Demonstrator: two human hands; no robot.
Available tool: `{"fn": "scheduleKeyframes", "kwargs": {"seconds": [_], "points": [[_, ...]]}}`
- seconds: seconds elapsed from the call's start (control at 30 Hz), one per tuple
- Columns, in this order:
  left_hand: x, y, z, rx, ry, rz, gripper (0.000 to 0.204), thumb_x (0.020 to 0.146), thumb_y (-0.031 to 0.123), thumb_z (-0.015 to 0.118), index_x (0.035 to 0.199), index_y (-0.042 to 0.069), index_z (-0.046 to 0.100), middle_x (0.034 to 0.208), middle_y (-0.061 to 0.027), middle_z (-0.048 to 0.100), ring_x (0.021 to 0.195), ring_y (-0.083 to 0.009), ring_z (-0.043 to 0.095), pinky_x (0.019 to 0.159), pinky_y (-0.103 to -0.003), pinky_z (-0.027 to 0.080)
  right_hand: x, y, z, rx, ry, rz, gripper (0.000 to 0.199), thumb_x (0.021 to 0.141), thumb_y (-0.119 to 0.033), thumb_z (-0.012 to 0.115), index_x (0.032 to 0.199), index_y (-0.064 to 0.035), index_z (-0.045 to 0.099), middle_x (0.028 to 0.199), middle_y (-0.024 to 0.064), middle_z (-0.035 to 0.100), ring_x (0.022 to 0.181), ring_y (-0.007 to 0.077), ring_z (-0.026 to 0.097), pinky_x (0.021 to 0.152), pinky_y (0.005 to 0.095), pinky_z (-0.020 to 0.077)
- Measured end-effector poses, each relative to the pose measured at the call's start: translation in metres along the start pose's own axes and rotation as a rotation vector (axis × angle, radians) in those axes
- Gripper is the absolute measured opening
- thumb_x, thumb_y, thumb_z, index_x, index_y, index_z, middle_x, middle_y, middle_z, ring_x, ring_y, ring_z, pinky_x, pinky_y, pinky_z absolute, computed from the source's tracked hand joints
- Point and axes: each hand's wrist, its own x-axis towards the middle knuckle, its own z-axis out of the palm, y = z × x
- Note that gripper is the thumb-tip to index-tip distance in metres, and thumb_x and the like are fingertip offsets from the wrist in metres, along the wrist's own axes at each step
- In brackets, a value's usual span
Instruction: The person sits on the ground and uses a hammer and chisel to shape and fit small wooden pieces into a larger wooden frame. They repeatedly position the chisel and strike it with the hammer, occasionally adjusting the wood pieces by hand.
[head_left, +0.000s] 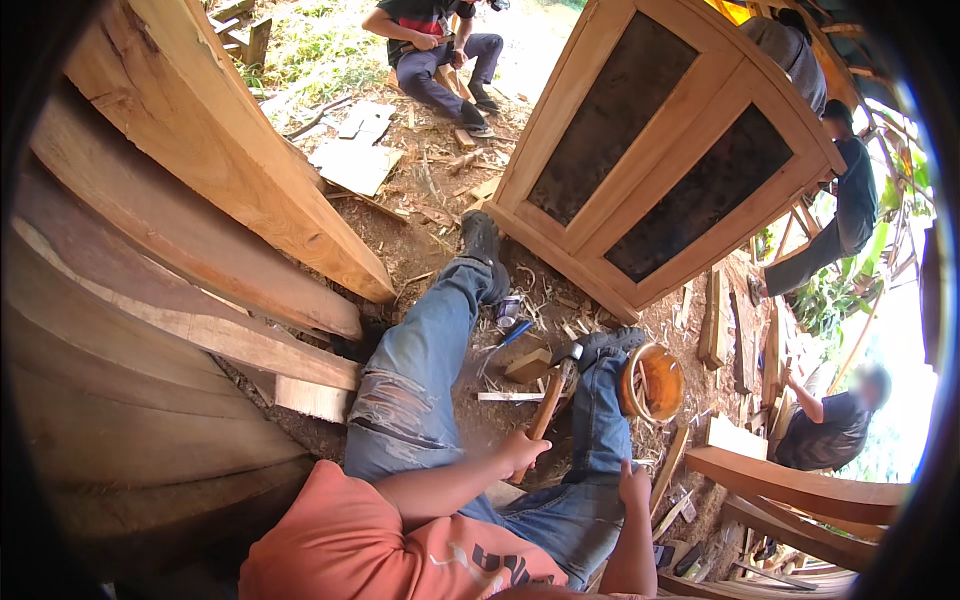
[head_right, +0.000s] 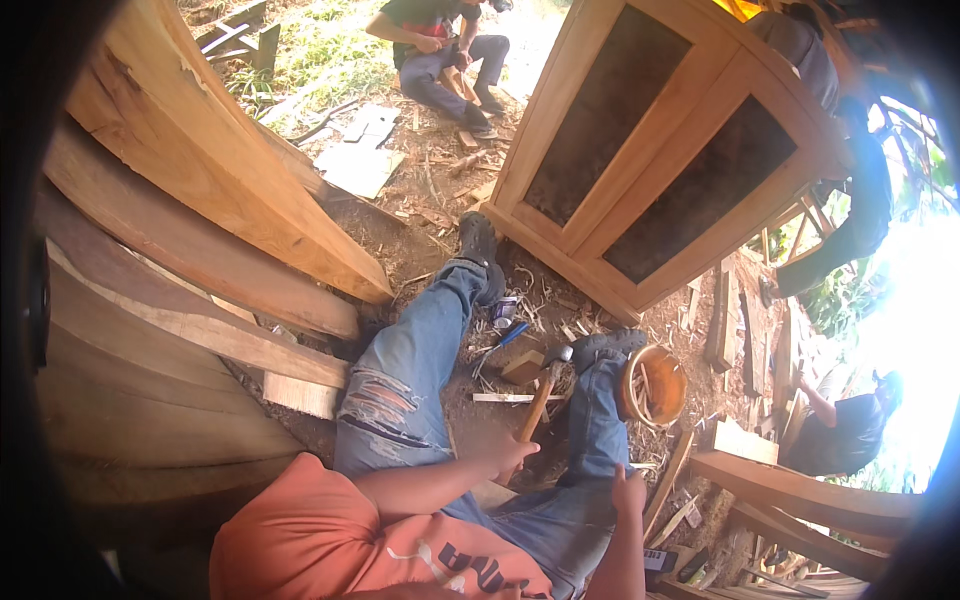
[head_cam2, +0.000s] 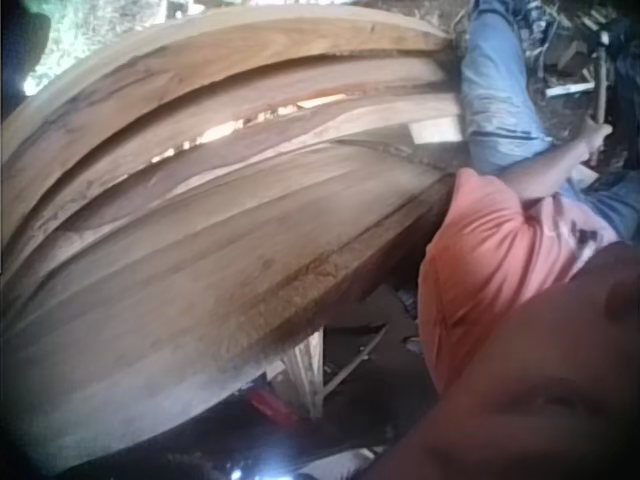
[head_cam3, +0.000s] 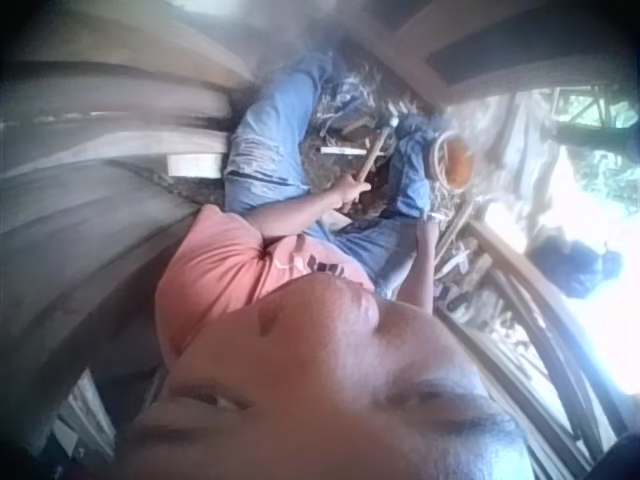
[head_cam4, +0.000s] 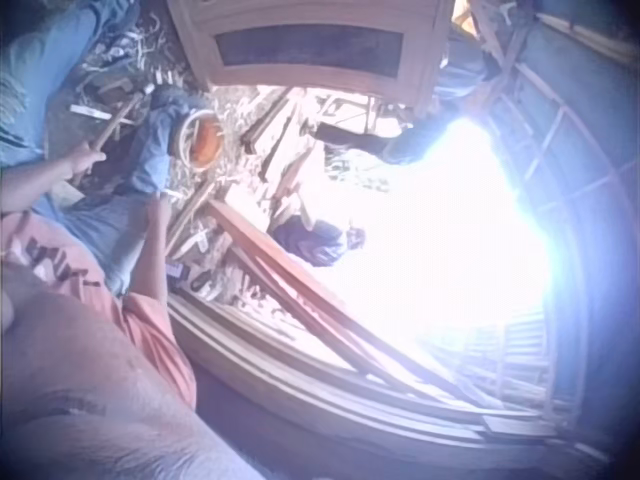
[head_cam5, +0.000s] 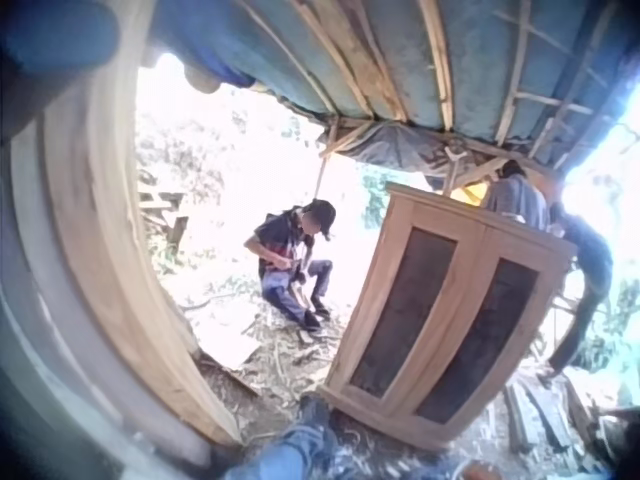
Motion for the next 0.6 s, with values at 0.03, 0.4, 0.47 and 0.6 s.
{"fn": "scheduleKeyframes", "kwargs": {"seconds": [0.03, 0.4, 0.47, 0.6], "points": [[-0.003, 0.002, 0.004, 0.009, -0.018, -0.003, 0.045, 0.093, 0.035, 0.08, 0.118, -0.001, 0.067, 0.078, -0.0053, 0.068, 0.059, -0.0161, 0.064, 0.056, -0.036, 0.052, 0.017, -0.003, 0.01, 0.098, 0.04, -0.066, 0.064, 0.109, -0.053, 0.056, 0.133, 0.0058, 0.068, 0.125, 0.0318, 0.073, 0.126, 0.0445, 0.068, 0.109, 0.0473, 0.0498], [0.033, -0.025, 0.012, -0.17, -0.048, 0.095, 0.037, 0.092, 0.031, 0.081, 0.111, 0.002, 0.067, 0.074, -0.0042, 0.066, 0.058, -0.0162, 0.064, 0.055, -0.036, 0.051, 0.099, -0.428, -0.156, 0.634, -0.247, -0.617, 0.069, 0.109, -0.057, 0.057, 0.155, -0.0057, 0.052, 0.142, 0.0154, 0.066, 0.129, 0.0246, 0.062, 0.106, 0.0386, 0.0488], [0.037, -0.027, 0.01, -0.189, -0.04, 0.107, 0.037, 0.092, 0.032, 0.081, 0.11, 0.002, 0.067, 0.074, -0.0041, 0.066, 0.059, -0.0163, 0.064, 0.055, -0.037, 0.051, 0.073, -0.499, -0.167, 0.59, -0.33, -0.671, 0.076, 0.108, -0.064, 0.054, 0.158, -0.008, 0.048, 0.146, 0.0155, 0.063, 0.131, 0.0277, 0.061, 0.106, 0.0409, 0.0493], [0.021, -0.018, 0.013, -0.193, -0.036, 0.13, 0.041, 0.093, 0.038, 0.082, 0.109, 0.003, 0.067, 0.074, -0.0042, 0.065, 0.058, -0.0162, 0.064, 0.055, -0.037, 0.051, 0.055, -0.589, -0.166, 0.505, -0.448, -0.668, 0.086, 0.107, -0.068, 0.053, 0.165, -0.006, 0.04, 0.152, 0.0201, 0.059, 0.134, 0.0322, 0.059, 0.11, 0.043, 0.0487]]}}
